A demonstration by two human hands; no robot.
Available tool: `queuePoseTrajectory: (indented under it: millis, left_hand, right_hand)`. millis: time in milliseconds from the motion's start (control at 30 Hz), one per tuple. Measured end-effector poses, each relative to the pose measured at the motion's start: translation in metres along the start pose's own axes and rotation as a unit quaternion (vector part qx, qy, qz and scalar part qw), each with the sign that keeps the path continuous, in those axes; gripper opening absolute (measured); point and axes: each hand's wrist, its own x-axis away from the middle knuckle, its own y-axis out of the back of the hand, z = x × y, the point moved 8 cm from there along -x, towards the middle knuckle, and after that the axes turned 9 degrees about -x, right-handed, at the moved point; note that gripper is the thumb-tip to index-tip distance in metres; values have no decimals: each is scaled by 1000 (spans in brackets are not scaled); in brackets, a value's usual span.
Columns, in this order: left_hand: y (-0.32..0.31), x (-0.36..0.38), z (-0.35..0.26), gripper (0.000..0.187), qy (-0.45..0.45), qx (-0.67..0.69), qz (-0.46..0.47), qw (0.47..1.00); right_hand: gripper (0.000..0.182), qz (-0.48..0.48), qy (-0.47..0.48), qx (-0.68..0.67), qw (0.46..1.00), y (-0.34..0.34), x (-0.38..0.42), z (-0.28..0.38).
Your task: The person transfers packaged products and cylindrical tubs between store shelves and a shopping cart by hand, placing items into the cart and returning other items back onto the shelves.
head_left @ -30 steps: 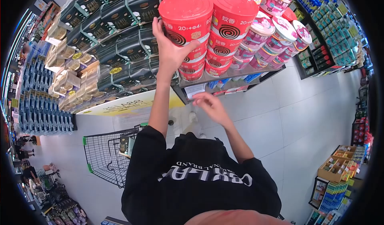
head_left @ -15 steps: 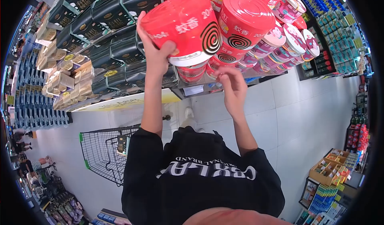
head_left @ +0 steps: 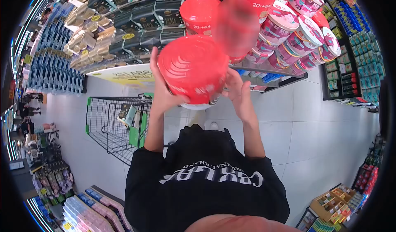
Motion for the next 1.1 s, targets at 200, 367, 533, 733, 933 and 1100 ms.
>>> queuePoseTrajectory:
  millis: [200, 367, 533, 733, 933, 1100]
  left_hand:
    - [-23, 98, -12, 134, 35, -298, 135, 944]
    - [24, 179, 24, 116, 239, -43, 18, 970]
    - [69, 262, 29, 106, 337, 196, -131, 911]
    - [183, 365, 35, 69, 324, 240, -383, 831]
    - [332, 456, 92, 79, 379, 24, -510, 772]
    - [383, 528, 229, 81, 473, 100, -460, 745]
  right_hand:
    - [69, -64, -72, -239, 966, 16, 48, -94]
    - [81, 25, -60, -189, 980, -29, 61, -122]
    - [84, 162, 4, 57, 985, -95, 55, -141]
    - [61, 283, -77, 133, 947, -205, 72, -205]
    - [46, 251, -190, 178, 932, -212, 93, -279]
    - [37, 134, -205, 351, 904, -126, 125, -319]
